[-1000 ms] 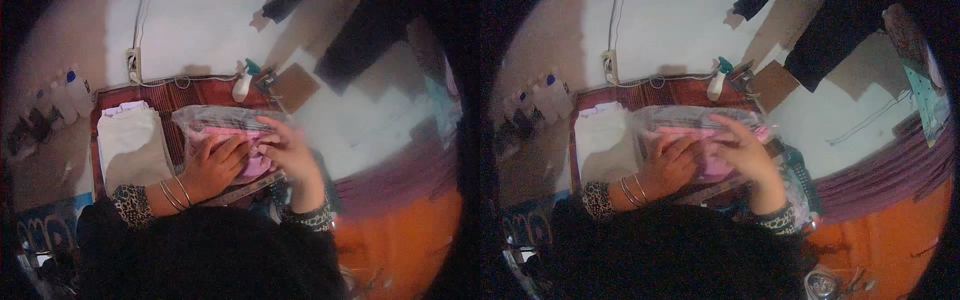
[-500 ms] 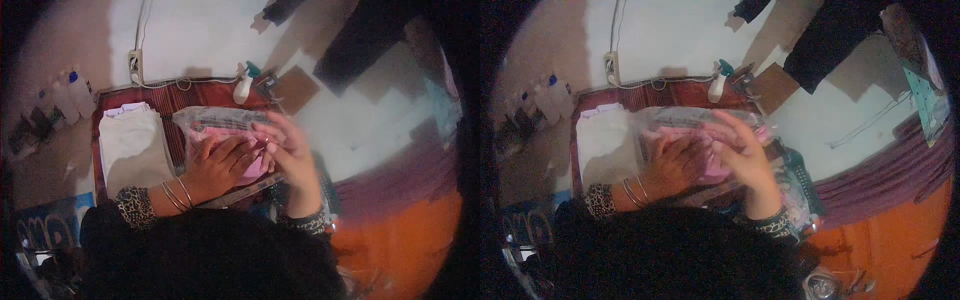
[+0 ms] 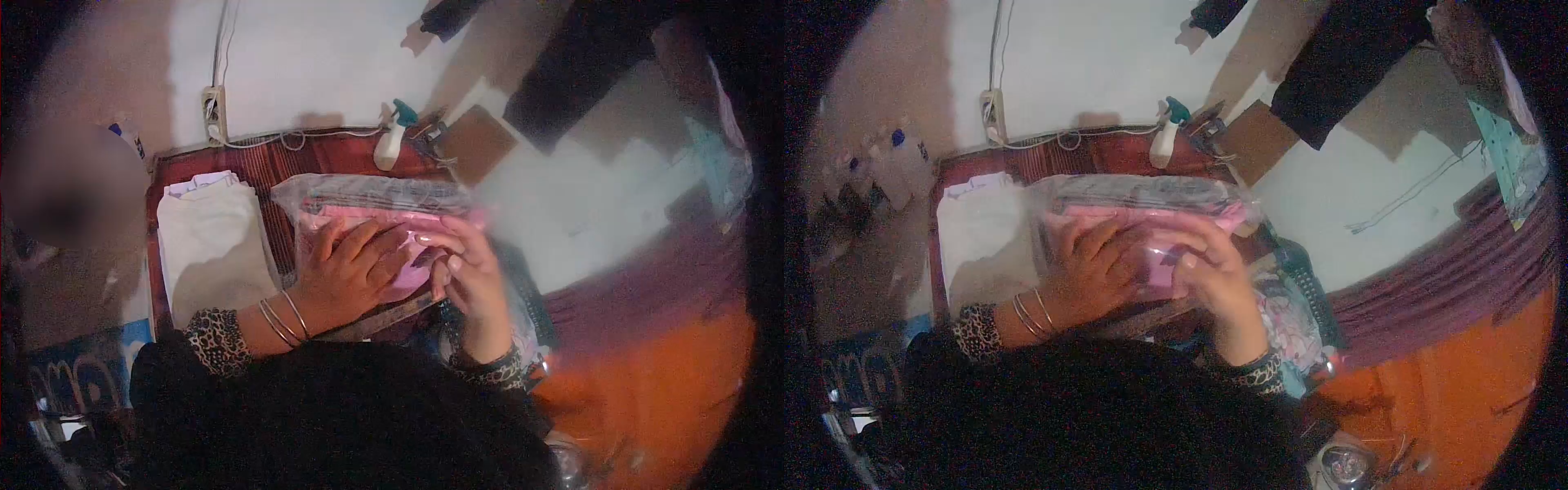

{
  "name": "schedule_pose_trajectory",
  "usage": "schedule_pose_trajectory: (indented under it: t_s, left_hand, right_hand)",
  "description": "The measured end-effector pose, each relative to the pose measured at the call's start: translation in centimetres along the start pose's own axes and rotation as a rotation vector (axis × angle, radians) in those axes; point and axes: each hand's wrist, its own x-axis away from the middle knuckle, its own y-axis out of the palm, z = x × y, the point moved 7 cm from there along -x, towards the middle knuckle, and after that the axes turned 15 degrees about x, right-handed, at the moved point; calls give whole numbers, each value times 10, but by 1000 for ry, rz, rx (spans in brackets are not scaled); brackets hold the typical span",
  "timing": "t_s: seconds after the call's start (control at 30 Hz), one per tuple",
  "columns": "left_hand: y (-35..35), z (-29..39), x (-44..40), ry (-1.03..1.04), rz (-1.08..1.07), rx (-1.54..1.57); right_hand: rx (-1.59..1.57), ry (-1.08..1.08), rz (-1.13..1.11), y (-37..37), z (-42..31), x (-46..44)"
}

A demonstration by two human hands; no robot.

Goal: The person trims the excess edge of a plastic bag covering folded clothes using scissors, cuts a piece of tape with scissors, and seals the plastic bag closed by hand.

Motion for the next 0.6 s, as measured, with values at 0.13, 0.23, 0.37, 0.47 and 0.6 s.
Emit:
schedule_pose_trajectory:
  t_s: [0.13, 0.23, 0.37, 0.47, 0.6]
  left_hand:
    - [1, -2, -1, -42, -31, 13]
    - [-1, -3, 0, -54, -36, 22]
    - [0, -3, 1, -27, -62, -38]
    - [-1, -4, 1, -52, -79, -14]
    - [2, -1, 3, -42, -70, -14]
  right_hand:
    - [72, -10, 1, 2, -2, 4]
    - [65, 10, 19, 1, 5, 7]
    - [94, 93, 106, -2, 13, 11]
    - [61, 144, 149, 0, 16, 16]
    - [131, 135, 320, 11, 7, 19]
